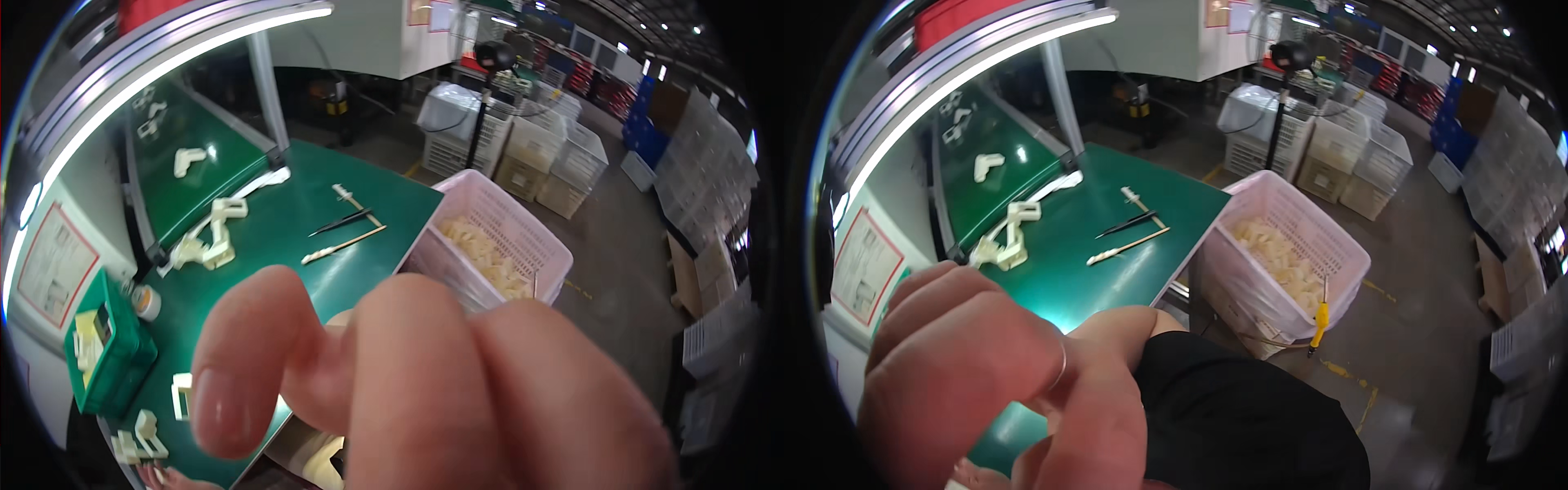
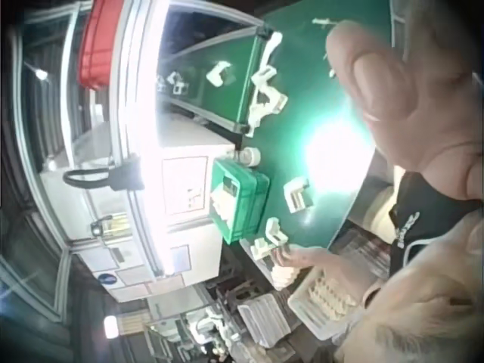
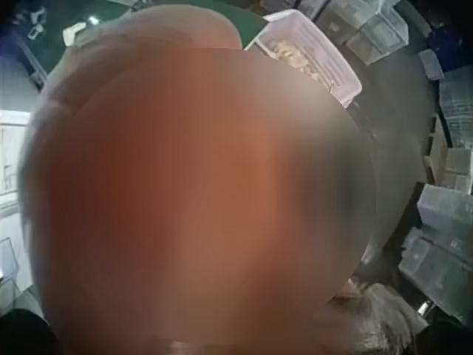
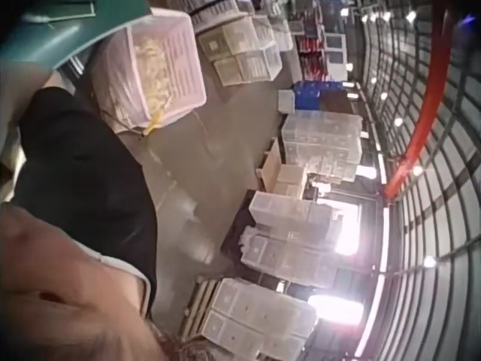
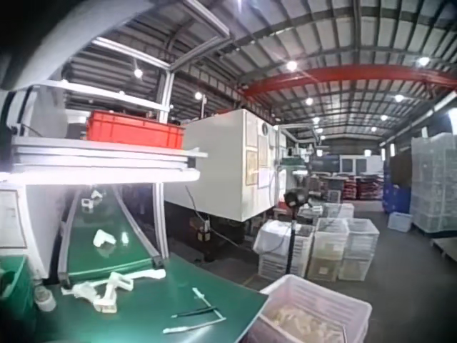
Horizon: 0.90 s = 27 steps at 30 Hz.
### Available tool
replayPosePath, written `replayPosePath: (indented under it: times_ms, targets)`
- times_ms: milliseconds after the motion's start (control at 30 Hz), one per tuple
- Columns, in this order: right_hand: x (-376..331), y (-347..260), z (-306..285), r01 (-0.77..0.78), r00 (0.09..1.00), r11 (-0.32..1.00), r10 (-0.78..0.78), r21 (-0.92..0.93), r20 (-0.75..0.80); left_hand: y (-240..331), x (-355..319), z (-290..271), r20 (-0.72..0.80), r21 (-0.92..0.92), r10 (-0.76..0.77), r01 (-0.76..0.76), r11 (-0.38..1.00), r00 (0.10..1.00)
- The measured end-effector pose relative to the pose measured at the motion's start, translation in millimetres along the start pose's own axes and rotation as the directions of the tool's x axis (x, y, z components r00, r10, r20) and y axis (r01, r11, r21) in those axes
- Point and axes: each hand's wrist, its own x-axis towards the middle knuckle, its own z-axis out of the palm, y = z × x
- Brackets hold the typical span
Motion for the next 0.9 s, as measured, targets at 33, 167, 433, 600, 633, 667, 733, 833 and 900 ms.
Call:
replayPosePath:
  times_ms: [33, 167, 433, 600, 633, 667, 733, 833, 900]
  targets:
    - [5.3, 3.9, -18.5, -0.001, 0.999, 0.997, 0.004, -0.081, 0.033, 70.5, 31.3, 67.1, -0.088, 0.388, -0.685, 0.659, 0.645, 0.723]
    - [21.8, -1.5, -66.3, -0.035, 0.992, 0.966, 0.064, -0.255, 0.106, 28.3, -2.7, 122.2, 0.291, -0.108, -0.322, 0.365, 0.925, 0.901]
    - [47.4, -24.7, -147.4, -0.172, 0.925, 0.907, 0.283, -0.384, 0.254, 50.5, -5.8, 183.1, 0.474, 0.004, -0.722, 0.819, 0.573, 0.503]
    - [37.7, 24.0, -144.0, -0.227, 0.797, 0.877, 0.417, -0.424, 0.437, 40.6, -31.5, 183.1, 0.524, 0.053, -0.754, 0.868, 0.493, 0.396]
    - [8.2, 65.0, -159.2, -0.249, 0.761, 0.875, 0.442, -0.416, 0.474, 43.3, -21.4, 175.3, 0.505, 0.119, -0.731, 0.802, 0.586, 0.459]
    - [-13.8, 93.9, -173.0, -0.247, 0.676, 0.798, 0.548, -0.549, 0.493, 44.5, -12.7, 179.8, 0.509, 0.132, -0.695, 0.752, 0.646, 0.507]
    - [-71.7, 136.8, -217.1, -0.041, 0.44, 0.636, 0.703, -0.77, 0.558, 45.4, 1.8, 177.4, 0.48, 0.194, -0.679, 0.687, 0.7, 0.556]
    - [-145.0, 168.7, -258.0, 0.156, 0.39, 0.486, 0.77, -0.86, 0.505, 30.8, 0.3, 143.9, 0.363, 0.452, -0.749, 0.598, 0.661, 0.554]
    - [-164.6, 178.5, -270.1, 0.257, 0.401, 0.431, 0.767, -0.865, 0.501, 26.4, 13.6, 128.4, 0.368, 0.677, -0.79, 0.441, 0.59, 0.491]
